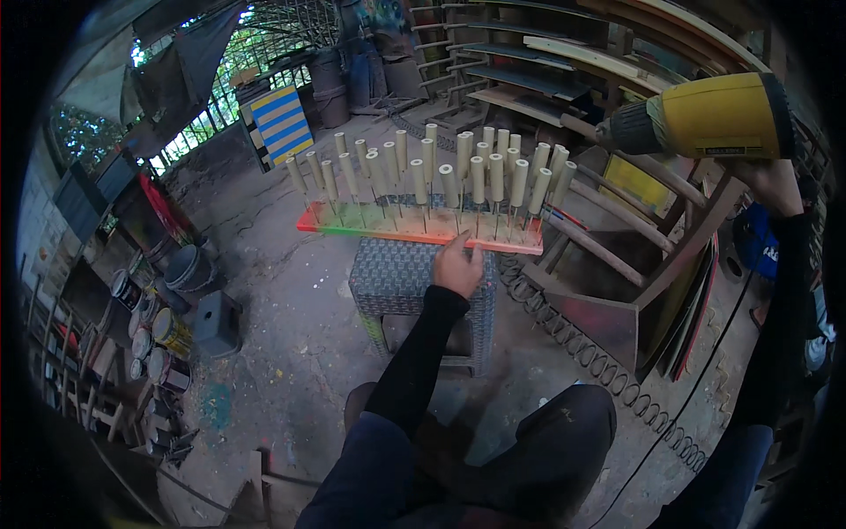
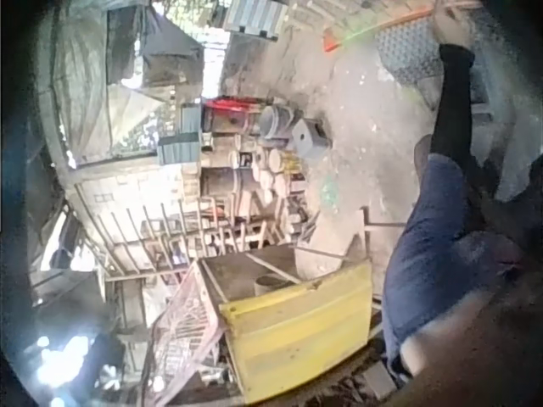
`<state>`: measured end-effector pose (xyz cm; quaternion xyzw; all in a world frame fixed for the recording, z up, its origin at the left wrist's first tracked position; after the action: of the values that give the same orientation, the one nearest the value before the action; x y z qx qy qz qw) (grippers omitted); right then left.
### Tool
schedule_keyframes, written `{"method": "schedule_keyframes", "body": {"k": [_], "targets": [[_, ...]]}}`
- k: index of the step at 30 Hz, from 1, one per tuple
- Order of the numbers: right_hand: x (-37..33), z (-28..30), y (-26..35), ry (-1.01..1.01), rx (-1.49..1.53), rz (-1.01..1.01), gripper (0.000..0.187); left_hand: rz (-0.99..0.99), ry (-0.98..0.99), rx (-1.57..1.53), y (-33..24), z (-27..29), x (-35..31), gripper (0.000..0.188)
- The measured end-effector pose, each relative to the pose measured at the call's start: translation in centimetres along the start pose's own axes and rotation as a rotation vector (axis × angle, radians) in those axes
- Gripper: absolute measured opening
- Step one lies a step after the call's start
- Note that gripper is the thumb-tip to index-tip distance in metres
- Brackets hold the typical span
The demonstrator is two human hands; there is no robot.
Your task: The person uses a yellow heat gun to apply heat to the tops of multiple white cylindrical candles arranged on a wooden board. They then insert thin metal rods into the heated centers of the candles, repeating the process for several units.
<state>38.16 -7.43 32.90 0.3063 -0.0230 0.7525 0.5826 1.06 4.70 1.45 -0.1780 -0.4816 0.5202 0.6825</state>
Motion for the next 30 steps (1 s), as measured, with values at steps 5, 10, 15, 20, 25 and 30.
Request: {"method": "schedule_keyframes", "body": {"k": [5, 10, 15, 20, 25, 30], "targets": [[1.2, -1.8, 5.4, -0.004, 0.028, 0.085, 0.035, -0.071, -0.255, 0.132, 5.0, 6.7, -0.8, 0.022], [3.3, -4.3, 10.9, 0.049, 0.103, 0.227, 0.040, 0.301, -0.409, 0.145, 12.2, 13.5, -0.4, 0.034], [5.3, -8.4, 14.9, 0.020, 0.156, 0.353, 0.043, 0.376, -0.230, 0.119, 15.6, 13.3, -1.1, 0.044], [7.8, -10.5, 17.4, 0.040, 0.097, 0.434, 0.039, 0.324, -0.147, 0.096, 14.0, 10.6, -1.5, 0.052], [9.2, -13.4, 22.1, 0.080, 0.078, 0.475, 0.040, 0.294, -0.167, 0.156, 13.2, 11.3, -2.4, 0.056], [10.8, -16.0, 24.8, 0.038, -0.008, 0.442, 0.038, 0.253, -0.186, 0.126, 12.6, 10.5, -2.8, 0.059]]}}
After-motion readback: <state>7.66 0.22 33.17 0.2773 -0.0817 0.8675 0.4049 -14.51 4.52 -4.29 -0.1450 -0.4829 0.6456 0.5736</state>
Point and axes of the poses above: each hand's wrist, its own x-axis towards the middle knuckle, its own z-axis out of the back of the hand, y = z × x, the point moved 2 cm from there along x, towards the middle knuckle, and after that the axes turned 6 degrees about y, right-handed, at the moved point
